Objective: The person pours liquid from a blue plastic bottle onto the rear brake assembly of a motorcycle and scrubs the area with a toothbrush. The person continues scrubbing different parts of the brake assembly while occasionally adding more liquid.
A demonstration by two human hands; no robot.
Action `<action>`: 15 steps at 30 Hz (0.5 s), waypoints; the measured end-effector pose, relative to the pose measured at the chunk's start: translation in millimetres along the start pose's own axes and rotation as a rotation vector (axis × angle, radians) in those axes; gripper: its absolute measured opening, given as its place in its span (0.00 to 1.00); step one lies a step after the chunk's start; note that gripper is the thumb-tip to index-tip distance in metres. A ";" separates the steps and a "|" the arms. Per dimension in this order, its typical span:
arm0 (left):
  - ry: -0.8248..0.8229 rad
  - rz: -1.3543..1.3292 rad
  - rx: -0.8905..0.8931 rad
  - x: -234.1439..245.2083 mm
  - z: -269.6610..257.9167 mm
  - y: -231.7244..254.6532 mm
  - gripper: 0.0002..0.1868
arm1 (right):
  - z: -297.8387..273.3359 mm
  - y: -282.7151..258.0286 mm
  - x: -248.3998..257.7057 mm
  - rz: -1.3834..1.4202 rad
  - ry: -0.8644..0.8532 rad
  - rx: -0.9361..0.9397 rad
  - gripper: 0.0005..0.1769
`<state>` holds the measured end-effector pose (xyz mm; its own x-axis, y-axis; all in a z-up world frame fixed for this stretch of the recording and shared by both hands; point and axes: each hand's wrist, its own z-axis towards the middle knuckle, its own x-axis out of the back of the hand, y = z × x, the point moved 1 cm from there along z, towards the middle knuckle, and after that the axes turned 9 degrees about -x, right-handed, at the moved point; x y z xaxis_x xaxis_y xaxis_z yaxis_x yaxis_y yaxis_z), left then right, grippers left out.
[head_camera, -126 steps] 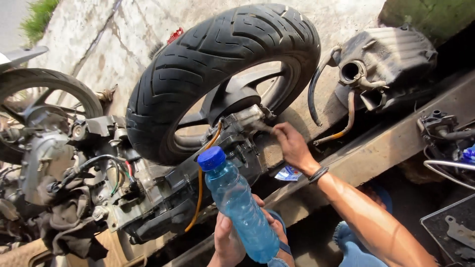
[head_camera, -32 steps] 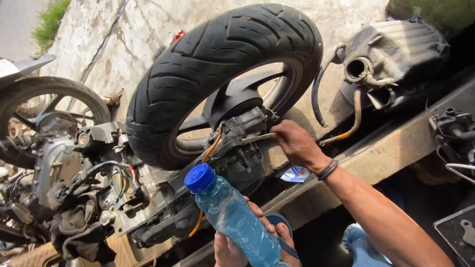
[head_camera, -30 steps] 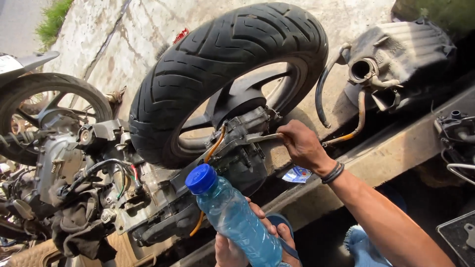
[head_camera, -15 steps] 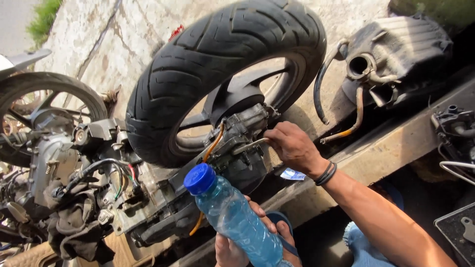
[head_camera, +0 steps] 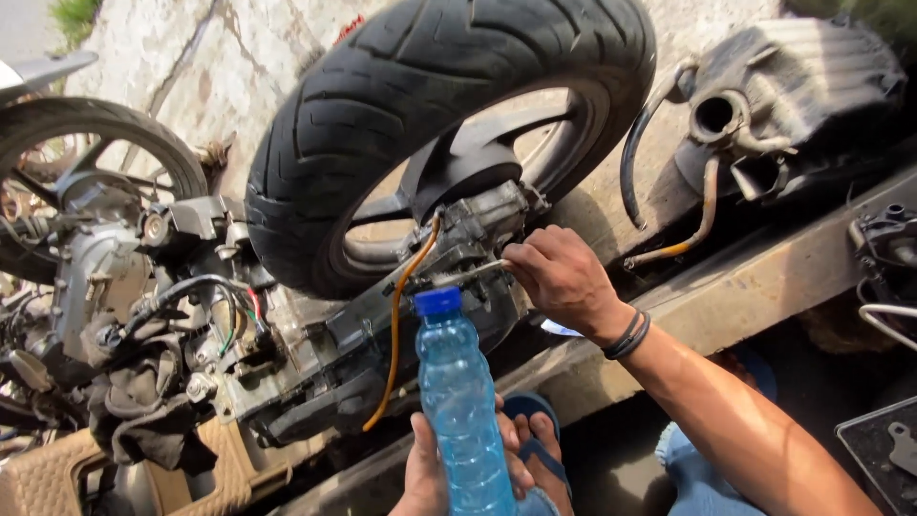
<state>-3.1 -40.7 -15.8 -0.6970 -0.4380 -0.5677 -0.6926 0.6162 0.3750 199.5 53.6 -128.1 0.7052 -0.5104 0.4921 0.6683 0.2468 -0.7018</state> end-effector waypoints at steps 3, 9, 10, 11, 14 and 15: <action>-0.100 0.226 0.214 36.3 6.6 33.4 0.53 | -18.9 37.3 -1.0 -0.030 -0.018 -0.100 0.06; -0.373 0.278 0.115 42.4 26.3 49.4 0.51 | 0.1 -4.1 3.2 -0.133 0.004 -0.014 0.07; -0.382 0.281 0.113 43.0 25.9 51.9 0.51 | -3.3 7.1 1.9 -0.137 0.013 -0.009 0.07; -0.342 0.223 0.121 45.8 24.9 51.7 0.51 | -7.2 19.0 0.4 -0.117 0.062 0.013 0.08; -0.346 0.186 0.120 38.1 27.6 51.1 0.50 | 1.6 14.7 0.5 -0.052 0.089 0.041 0.07; -0.383 0.211 0.123 34.4 24.7 50.6 0.49 | 2.0 3.8 2.5 -0.011 0.065 0.032 0.05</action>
<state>-57.5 -8.4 -34.5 -0.6859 -0.0349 -0.7269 -0.4994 0.7491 0.4352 204.3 55.0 -128.6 0.6816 -0.5654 0.4645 0.6840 0.2669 -0.6789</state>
